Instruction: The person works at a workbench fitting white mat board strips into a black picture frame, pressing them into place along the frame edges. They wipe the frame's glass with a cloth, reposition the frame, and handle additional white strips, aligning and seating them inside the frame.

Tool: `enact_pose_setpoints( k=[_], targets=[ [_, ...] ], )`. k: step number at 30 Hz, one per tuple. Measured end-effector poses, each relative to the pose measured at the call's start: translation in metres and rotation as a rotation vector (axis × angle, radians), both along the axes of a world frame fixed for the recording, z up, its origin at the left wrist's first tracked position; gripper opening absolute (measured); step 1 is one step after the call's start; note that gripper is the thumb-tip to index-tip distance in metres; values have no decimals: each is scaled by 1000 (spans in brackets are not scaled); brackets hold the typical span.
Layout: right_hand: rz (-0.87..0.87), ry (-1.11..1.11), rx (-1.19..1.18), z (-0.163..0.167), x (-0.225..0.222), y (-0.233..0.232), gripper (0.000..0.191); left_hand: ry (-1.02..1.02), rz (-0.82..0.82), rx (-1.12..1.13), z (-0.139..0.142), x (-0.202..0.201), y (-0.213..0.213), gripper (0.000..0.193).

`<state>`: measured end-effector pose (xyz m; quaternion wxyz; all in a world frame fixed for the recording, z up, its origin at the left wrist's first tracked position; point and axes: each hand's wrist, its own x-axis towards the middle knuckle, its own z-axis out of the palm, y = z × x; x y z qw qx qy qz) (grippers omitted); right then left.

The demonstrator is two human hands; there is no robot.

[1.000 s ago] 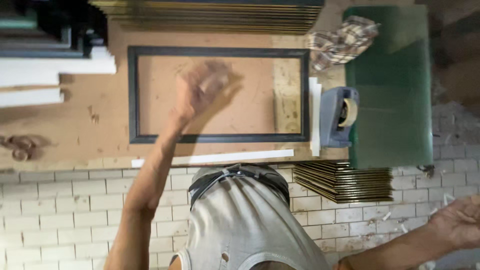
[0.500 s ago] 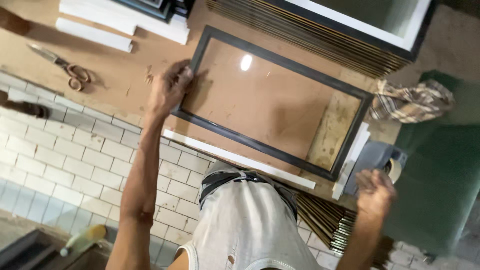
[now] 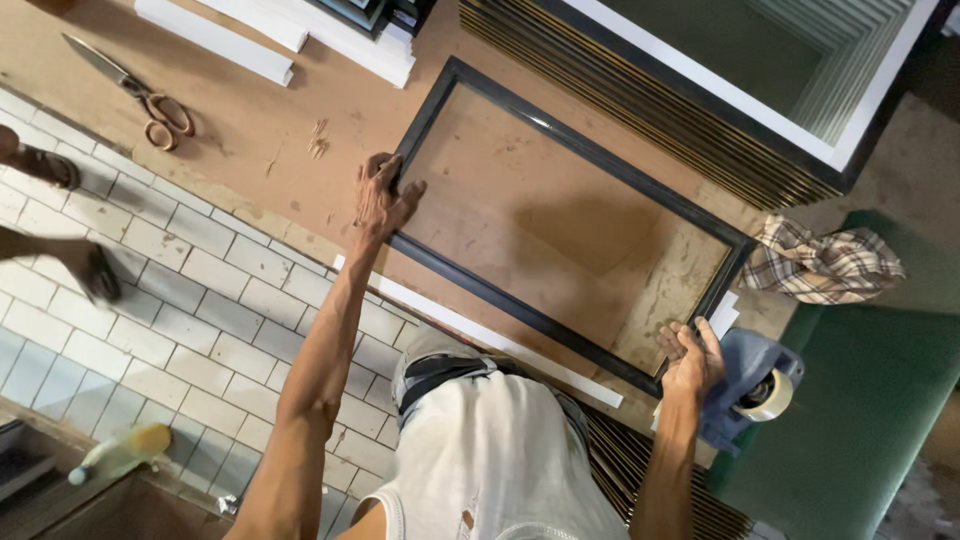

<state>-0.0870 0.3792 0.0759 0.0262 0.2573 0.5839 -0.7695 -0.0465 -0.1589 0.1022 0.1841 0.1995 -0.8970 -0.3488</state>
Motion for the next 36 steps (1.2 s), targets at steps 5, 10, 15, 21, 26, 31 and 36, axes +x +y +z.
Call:
enact_pose_setpoints(
  k=[5,10,15,21,26,31,36],
  targets=[
    [-6,4,-1,2,-2,-4,59,-46,-19,-119,-4,8,4,65],
    [-12,-26,27,-1,6,0,54,13,-138,-330,-10,20,5,64],
    [1,1,12,-4,8,6,59,29,-199,-190,-15,22,-2,68],
    [14,-42,47,-7,11,10,59,26,-191,-165,-19,22,-5,66],
    [10,-7,29,-10,12,14,61,44,-198,-272,-22,24,-3,63],
    [40,-28,23,-11,12,19,63,4,-184,-283,-27,22,-3,58],
    [46,-1,-24,-15,12,20,63,87,-192,-300,-27,27,-7,53]
  ],
)
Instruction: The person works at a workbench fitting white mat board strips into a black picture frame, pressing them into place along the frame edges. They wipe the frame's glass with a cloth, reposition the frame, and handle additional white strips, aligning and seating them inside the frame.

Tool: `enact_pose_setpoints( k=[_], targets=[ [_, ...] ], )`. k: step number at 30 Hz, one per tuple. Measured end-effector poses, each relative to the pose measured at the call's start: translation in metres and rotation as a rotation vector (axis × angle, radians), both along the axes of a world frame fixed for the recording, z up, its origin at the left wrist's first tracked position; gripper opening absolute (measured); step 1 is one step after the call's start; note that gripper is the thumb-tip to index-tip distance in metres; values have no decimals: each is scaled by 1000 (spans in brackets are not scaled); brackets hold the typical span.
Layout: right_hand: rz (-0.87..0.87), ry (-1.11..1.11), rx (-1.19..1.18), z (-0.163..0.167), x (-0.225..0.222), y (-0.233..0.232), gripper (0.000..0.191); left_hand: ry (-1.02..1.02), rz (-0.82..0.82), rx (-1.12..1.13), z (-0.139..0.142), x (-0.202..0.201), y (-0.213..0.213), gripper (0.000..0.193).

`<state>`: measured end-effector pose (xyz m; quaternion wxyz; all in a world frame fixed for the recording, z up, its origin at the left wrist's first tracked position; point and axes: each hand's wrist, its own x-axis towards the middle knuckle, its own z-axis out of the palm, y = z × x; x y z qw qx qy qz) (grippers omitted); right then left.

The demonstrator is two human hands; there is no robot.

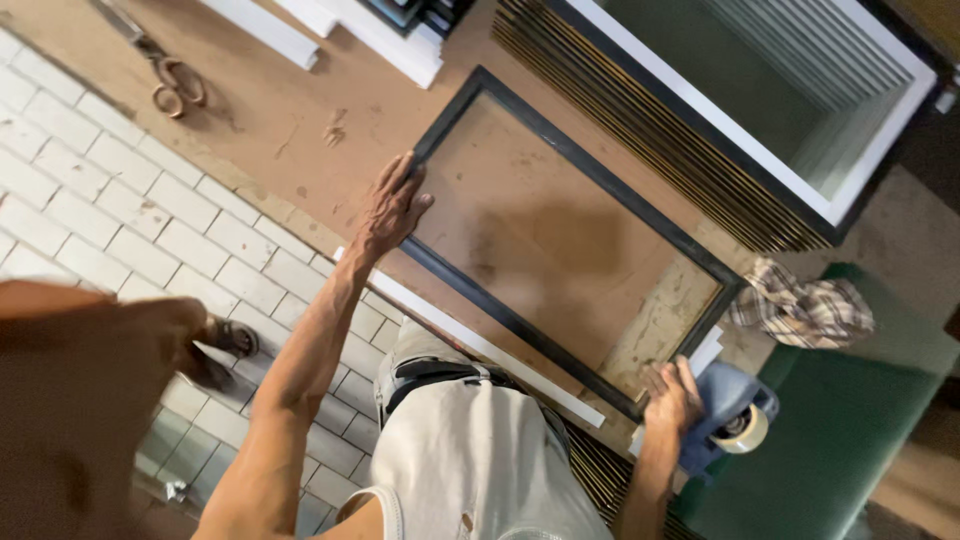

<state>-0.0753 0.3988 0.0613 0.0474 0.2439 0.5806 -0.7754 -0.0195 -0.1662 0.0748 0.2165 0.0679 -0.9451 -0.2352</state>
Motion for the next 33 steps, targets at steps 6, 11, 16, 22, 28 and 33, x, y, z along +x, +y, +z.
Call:
enact_pose_setpoints(
  k=[6,11,16,22,28,33],
  targets=[
    [114,-54,195,11,4,3,68,-100,19,-106,-5,-5,6,77],
    [200,-142,602,23,5,-4,75,-70,-70,-181,-14,-5,11,92],
    [290,-221,695,22,1,-6,82,-253,-68,-214,-17,-6,12,82],
    [310,-23,948,21,0,-2,78,-98,-80,-93,-12,-11,17,65],
    [441,275,1072,20,2,0,87,7,-124,-134,-22,-9,13,62],
    [350,250,1033,21,34,10,77,-121,-49,-109,-27,-9,11,64]
  ],
)
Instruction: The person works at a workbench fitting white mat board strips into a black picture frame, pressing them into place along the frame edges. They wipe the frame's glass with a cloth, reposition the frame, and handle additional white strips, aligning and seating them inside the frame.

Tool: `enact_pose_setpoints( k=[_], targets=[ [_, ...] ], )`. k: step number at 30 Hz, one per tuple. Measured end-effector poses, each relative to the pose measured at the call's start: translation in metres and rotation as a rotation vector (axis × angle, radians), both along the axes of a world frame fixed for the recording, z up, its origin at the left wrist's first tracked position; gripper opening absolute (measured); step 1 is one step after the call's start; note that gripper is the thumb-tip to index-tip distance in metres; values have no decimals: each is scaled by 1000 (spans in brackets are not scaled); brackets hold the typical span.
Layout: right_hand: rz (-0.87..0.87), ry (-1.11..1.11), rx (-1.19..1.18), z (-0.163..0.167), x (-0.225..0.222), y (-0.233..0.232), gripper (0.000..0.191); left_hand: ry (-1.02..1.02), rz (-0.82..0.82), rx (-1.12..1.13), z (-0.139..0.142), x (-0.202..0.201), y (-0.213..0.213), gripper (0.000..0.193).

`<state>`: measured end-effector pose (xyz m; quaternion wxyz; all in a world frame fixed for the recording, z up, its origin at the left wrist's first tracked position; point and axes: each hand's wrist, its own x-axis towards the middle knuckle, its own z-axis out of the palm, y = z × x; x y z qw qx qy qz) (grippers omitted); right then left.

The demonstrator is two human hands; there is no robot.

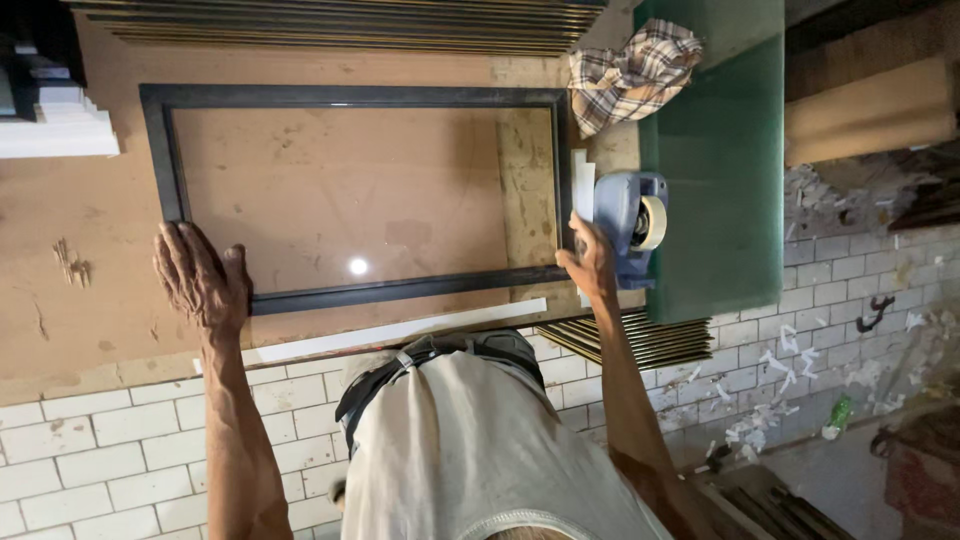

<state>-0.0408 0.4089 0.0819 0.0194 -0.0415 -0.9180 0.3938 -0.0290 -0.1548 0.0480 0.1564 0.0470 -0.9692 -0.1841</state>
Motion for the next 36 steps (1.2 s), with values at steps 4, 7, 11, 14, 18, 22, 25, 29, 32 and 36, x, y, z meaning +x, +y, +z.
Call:
enact_pose_setpoints(
  k=[4,7,11,14,18,22,25,29,32,36],
  targets=[
    [73,76,183,-8,20,4,69,-56,18,35,-2,3,-1,67],
    [-105,-178,38,-14,17,1,64,-61,11,27,-4,5,-2,67],
    [-102,-291,69,-9,13,-1,67,-56,3,33,-7,6,-3,68],
    [201,13,622,0,3,-8,74,-53,17,29,-9,6,-4,68],
    [192,-21,648,1,-50,-28,96,-48,11,39,-8,7,-3,67],
    [102,-249,728,3,-136,-46,96,-50,24,25,-6,5,-3,68],
    [86,-105,721,12,-172,-52,89,-78,25,36,-5,4,-3,71],
    [88,-141,617,20,-183,-46,72,-71,41,-28,-6,6,0,67],
    [46,-191,349,24,-181,-39,76,-67,38,-7,-7,9,-1,65],
    [-245,-74,-66,26,-187,-26,60,-91,63,11,-7,8,-3,66]
  ],
)
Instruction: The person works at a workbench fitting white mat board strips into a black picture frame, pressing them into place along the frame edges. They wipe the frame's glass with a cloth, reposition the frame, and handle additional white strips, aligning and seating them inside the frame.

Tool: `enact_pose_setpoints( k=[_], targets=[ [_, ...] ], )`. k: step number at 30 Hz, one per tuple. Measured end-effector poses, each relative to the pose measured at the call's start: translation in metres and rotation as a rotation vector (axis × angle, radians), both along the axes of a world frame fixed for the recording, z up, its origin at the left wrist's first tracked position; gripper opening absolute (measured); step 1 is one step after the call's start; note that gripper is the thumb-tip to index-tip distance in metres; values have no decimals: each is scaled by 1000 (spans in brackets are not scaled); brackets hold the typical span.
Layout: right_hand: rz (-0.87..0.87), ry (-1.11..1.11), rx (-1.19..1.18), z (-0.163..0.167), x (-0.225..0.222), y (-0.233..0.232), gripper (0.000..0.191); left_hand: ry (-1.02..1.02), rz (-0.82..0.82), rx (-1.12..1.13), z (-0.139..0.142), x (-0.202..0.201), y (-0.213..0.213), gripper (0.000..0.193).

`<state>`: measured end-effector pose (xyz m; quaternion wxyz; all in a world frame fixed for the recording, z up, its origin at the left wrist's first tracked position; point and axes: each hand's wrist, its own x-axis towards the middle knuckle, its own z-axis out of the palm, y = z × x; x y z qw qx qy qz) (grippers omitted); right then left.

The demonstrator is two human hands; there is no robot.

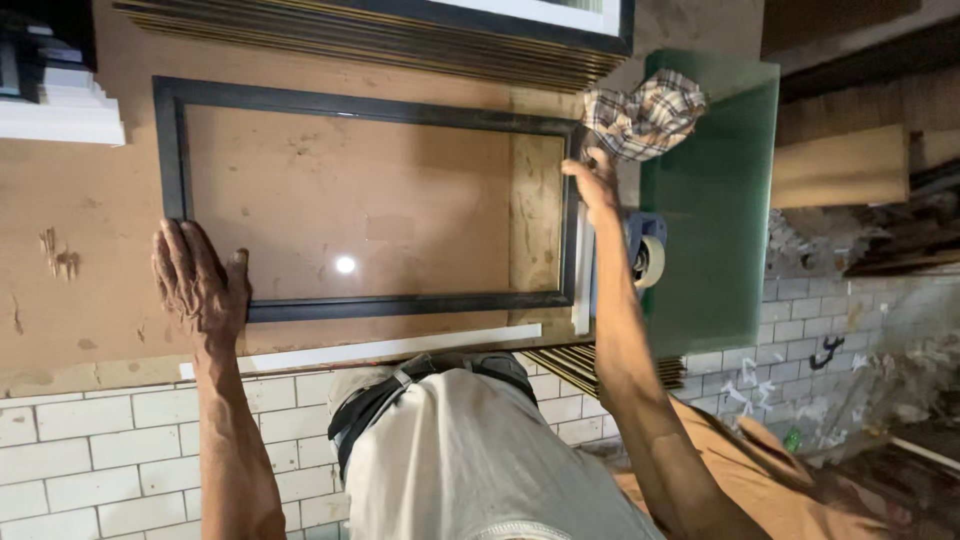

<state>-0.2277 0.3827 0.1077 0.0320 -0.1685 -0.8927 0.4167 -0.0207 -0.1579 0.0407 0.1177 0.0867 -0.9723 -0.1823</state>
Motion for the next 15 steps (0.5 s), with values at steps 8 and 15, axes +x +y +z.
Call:
enact_pose_setpoints(
  k=[8,15],
  targets=[
    [-165,-524,-751,8,-34,7,22,-13,8,52,0,0,-1,68],
    [-133,-440,-723,17,-39,4,18,2,3,71,1,1,-3,66]
  ],
)
